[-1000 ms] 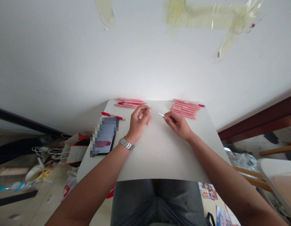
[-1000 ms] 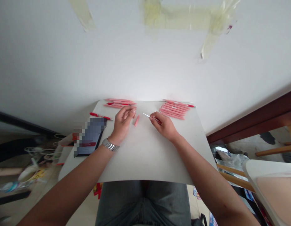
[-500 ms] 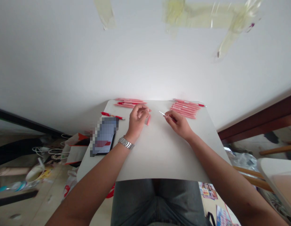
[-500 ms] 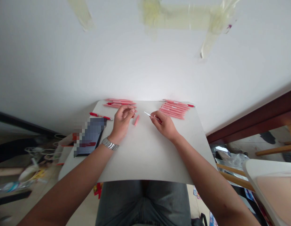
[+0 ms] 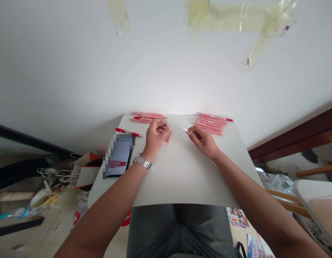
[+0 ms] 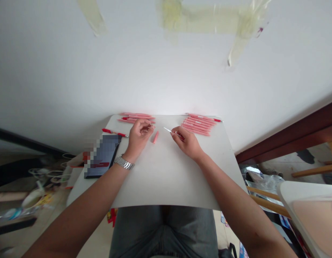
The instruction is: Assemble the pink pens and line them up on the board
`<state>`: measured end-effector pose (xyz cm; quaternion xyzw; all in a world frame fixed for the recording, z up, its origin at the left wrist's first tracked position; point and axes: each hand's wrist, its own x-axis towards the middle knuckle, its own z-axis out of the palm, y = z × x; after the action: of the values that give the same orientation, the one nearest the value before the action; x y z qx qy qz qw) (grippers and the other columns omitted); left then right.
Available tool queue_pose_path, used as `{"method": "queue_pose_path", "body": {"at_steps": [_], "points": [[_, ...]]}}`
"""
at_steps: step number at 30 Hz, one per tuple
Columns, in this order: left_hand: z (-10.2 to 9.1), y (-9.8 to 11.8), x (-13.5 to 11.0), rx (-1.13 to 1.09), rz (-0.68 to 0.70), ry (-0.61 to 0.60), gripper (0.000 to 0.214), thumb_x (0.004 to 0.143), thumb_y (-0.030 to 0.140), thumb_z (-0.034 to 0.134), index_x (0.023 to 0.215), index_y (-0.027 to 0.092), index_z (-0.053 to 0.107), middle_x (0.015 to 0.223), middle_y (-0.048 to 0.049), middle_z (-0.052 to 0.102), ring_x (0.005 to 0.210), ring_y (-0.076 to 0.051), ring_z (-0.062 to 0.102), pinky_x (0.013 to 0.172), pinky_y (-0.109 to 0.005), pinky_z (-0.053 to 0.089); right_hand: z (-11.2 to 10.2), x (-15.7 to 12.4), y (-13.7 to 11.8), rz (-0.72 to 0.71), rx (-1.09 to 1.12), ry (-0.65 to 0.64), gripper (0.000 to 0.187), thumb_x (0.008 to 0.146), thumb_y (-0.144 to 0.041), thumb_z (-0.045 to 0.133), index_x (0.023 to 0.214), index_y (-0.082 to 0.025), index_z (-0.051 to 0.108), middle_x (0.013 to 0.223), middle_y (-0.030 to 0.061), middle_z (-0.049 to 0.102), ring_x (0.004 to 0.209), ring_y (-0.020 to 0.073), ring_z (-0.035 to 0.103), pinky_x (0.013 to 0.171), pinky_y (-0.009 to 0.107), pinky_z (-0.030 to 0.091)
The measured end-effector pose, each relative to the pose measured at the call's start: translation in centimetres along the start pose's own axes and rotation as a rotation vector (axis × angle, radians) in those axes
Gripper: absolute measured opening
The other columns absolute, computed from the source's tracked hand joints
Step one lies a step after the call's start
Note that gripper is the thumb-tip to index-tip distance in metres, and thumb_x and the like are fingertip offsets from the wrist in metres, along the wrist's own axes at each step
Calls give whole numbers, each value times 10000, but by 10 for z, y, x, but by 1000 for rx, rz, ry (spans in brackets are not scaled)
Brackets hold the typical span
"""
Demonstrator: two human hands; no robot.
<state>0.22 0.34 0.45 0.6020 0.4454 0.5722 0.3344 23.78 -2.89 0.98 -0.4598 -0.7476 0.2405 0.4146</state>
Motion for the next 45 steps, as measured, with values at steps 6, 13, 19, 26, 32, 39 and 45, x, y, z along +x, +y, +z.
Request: {"method": "queue_pose_path", "body": {"at_steps": [6, 13, 19, 26, 32, 39, 45], "points": [[-5, -3, -1, 193, 17, -20, 179, 936, 262, 705, 1104, 237, 651, 1104, -42, 768, 892, -156, 718, 811, -298, 581, 0, -1, 0, 8, 5, -2, 292, 1072, -495, 535, 1040, -223, 636, 738, -24, 511, 642, 138, 431, 621, 293, 343], [-10, -1, 0, 415, 47, -72, 223, 933, 220, 696, 1154, 249, 711, 1087, -26, 761, 824, -153, 681, 805, -320, 573, 0, 0, 1, 4, 7, -5, 286, 1073, -489, 540, 1033, -222, 635, 735, -27, 504, 636, 135, 421, 614, 294, 328], [-12, -1, 0, 605, 51, -105, 124, 946, 242, 699, 1066, 227, 730, 1144, -53, 741, 847, -173, 672, 821, -342, 564, 0, 0, 0, 1, 15, -6, 285, 1073, -486, 541, 1027, -220, 635, 730, -30, 500, 633, 134, 417, 617, 296, 323], [-13, -4, -1, 673, 26, -148, 112, 955, 270, 700, 1049, 229, 745, 1121, -58, 714, 906, -195, 685, 831, -344, 558, 0, 0, -1, 10, 8, -8, 290, 1071, -489, 539, 1028, -218, 633, 736, -30, 497, 640, 134, 425, 622, 292, 335], [-13, -9, -1, 632, 40, -152, 84, 924, 252, 738, 1001, 227, 761, 1064, -73, 703, 916, -214, 672, 848, -355, 559, 0, 0, -1, 14, -12, -12, 329, 1071, -531, 520, 1037, -225, 634, 736, -22, 513, 643, 142, 431, 627, 299, 338], [-12, -11, -1, 600, 61, -150, 110, 892, 199, 750, 995, 235, 761, 1044, -65, 709, 898, -209, 660, 877, -362, 556, 0, 0, -2, 25, -13, -15, 364, 1063, -568, 514, 1030, -225, 632, 731, -20, 517, 638, 144, 426, 619, 297, 341], [-13, -14, 0, 638, 53, -167, 148, 898, 201, 738, 1040, 229, 768, 1069, -77, 712, 937, -222, 663, 892, -375, 559, 0, 1, 0, 23, -27, -18, 333, 1064, -532, 524, 1029, -222, 638, 717, -26, 518, 624, 136, 427, 606, 292, 327]]}}
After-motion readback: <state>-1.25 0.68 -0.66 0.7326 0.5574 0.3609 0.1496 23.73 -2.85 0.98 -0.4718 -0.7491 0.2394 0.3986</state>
